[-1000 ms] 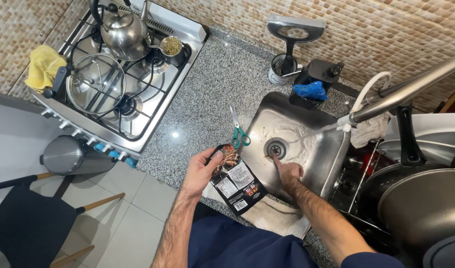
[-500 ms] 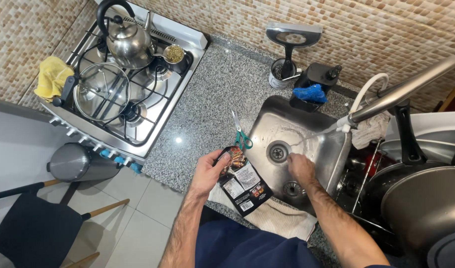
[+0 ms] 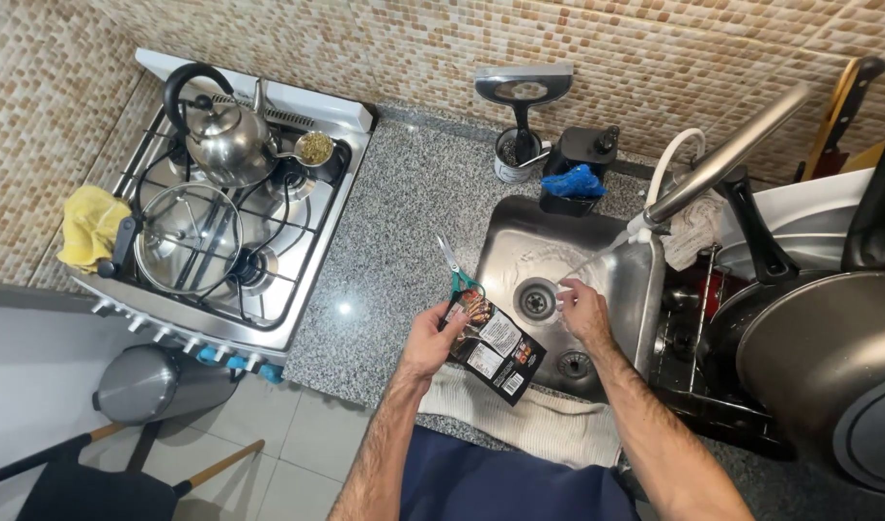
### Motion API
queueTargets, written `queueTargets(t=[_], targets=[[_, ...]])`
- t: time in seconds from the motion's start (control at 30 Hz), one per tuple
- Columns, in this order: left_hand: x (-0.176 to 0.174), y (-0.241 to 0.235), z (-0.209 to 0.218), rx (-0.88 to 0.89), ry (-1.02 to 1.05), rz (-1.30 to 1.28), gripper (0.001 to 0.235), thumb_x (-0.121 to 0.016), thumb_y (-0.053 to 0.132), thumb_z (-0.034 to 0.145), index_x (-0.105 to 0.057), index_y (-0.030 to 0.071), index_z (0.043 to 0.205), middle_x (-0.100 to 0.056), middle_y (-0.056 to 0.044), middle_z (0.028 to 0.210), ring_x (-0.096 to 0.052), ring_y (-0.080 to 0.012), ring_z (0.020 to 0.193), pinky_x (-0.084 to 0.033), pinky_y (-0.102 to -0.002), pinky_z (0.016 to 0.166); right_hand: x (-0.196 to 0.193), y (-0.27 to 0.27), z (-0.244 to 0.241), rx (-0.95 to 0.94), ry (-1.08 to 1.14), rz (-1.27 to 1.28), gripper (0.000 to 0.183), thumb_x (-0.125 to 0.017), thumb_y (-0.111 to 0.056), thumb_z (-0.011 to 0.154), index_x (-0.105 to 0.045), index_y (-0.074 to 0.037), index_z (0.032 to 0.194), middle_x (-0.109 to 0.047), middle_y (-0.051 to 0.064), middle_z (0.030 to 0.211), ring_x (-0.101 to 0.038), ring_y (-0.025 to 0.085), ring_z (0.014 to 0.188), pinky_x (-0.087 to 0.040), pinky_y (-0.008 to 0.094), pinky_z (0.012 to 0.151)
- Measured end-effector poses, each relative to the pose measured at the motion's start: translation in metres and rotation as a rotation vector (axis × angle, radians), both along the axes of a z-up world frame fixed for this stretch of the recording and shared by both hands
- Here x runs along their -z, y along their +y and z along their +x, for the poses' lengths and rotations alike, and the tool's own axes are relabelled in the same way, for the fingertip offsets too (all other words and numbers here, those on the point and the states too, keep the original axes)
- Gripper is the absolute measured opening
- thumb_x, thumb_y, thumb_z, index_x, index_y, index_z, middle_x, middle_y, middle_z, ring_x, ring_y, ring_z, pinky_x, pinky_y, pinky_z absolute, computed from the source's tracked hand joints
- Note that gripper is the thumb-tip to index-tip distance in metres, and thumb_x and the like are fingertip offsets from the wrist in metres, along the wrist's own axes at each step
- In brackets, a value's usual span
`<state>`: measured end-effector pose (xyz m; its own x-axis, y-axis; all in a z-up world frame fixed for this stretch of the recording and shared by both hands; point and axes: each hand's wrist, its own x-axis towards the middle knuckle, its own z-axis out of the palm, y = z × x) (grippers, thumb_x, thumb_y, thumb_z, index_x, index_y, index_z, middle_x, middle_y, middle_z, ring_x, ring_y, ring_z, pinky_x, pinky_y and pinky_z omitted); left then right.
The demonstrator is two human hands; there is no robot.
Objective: Open a package and clean a glass pot lid with a paper towel in a kitchen.
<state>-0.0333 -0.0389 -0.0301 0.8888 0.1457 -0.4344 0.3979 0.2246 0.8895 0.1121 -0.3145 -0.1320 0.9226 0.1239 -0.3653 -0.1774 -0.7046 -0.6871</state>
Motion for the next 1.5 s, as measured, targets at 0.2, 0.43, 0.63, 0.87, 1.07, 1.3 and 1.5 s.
queueTargets(t=[0.2, 0.43, 0.63, 0.87, 1.07, 1.3, 1.5], targets=[[0.029, 0.038, -0.009, 0.068, -0.041, -0.03, 0.031, -0.07, 0.008, 0.095, -0.07, -0.004, 0.124, -0.075, -0.005, 0.104, -0.067, -0.0093, 0.09, -0.056, -0.027, 0.081, -0.005, 0.069, -0.003, -0.163, -0.122, 0.0, 0.032, -0.073, -0.035, 0.091, -0.073, -0.006, 0.105, -0.079, 0.011, 0.096, -0.079, 0.025, 0.089, -0.062, 0.039, 0.085], [0.019, 0.084, -0.011, 0.048, 0.022, 0.07, 0.042, -0.076, 0.0, 0.083, -0.064, 0.002, 0.123, -0.075, -0.006, 0.096, -0.068, -0.0119, 0.084, -0.057, -0.029, 0.077, -0.093, 0.161, -0.031, -0.358, -0.433, -0.031, 0.035, -0.079, -0.032, 0.083, -0.063, -0.004, 0.097, -0.066, 0.016, 0.091, -0.069, 0.04, 0.079, -0.055, 0.051, 0.068], [0.042, 0.1, -0.008, -0.178, -0.061, 0.098, 0.029, -0.074, -0.002, 0.084, -0.07, 0.001, 0.113, -0.073, -0.003, 0.086, -0.067, -0.0096, 0.08, -0.054, -0.025, 0.074, -0.072, 0.171, -0.025, -0.292, -0.411, -0.159, 0.025, -0.073, -0.027, 0.09, -0.062, -0.006, 0.097, -0.071, 0.016, 0.088, -0.072, 0.039, 0.08, -0.057, 0.051, 0.072], [0.028, 0.093, -0.005, -0.373, -0.057, 0.102, 0.014, -0.07, 0.013, 0.097, -0.072, -0.001, 0.097, -0.07, 0.0, 0.083, -0.059, -0.0068, 0.075, -0.048, -0.025, 0.068, -0.126, 0.186, -0.035, -0.255, -0.237, -0.163, 0.043, -0.077, -0.04, 0.087, -0.063, -0.001, 0.095, -0.072, 0.019, 0.081, -0.073, 0.037, 0.077, -0.058, 0.05, 0.073], [0.017, 0.099, -0.002, -0.379, -0.049, 0.115, 0.019, -0.067, 0.018, 0.101, -0.067, -0.001, 0.098, -0.068, -0.002, 0.083, -0.058, -0.0089, 0.077, -0.047, -0.027, 0.07, -0.099, 0.179, -0.032, -0.322, -0.196, -0.236, 0.04, -0.081, -0.037, 0.085, -0.071, 0.0, 0.095, -0.072, 0.022, 0.08, -0.073, 0.036, 0.079, -0.059, 0.048, 0.076], [0.002, 0.1, 0.019, -0.348, -0.145, 0.076, 0.019, -0.063, 0.018, 0.1, -0.066, 0.001, 0.108, -0.073, -0.004, 0.094, -0.064, -0.0092, 0.085, -0.053, -0.027, 0.078, -0.08, 0.136, -0.022, -0.268, -0.243, -0.248, 0.044, -0.087, -0.032, 0.071, -0.079, 0.0, 0.1, -0.073, 0.023, 0.09, -0.073, 0.035, 0.08, -0.06, 0.044, 0.076], [-0.068, 0.069, 0.027, -0.344, -0.079, 0.632, 0.019, -0.07, 0.018, 0.097, -0.071, -0.001, 0.1, -0.073, -0.012, 0.08, -0.066, -0.0186, 0.072, -0.051, -0.033, 0.066, -0.128, 0.078, -0.063, 0.051, 0.376, 0.432, 0.054, -0.081, -0.047, 0.075, -0.076, -0.001, 0.103, -0.075, 0.013, 0.11, -0.073, 0.021, 0.091, -0.067, 0.043, 0.068]])
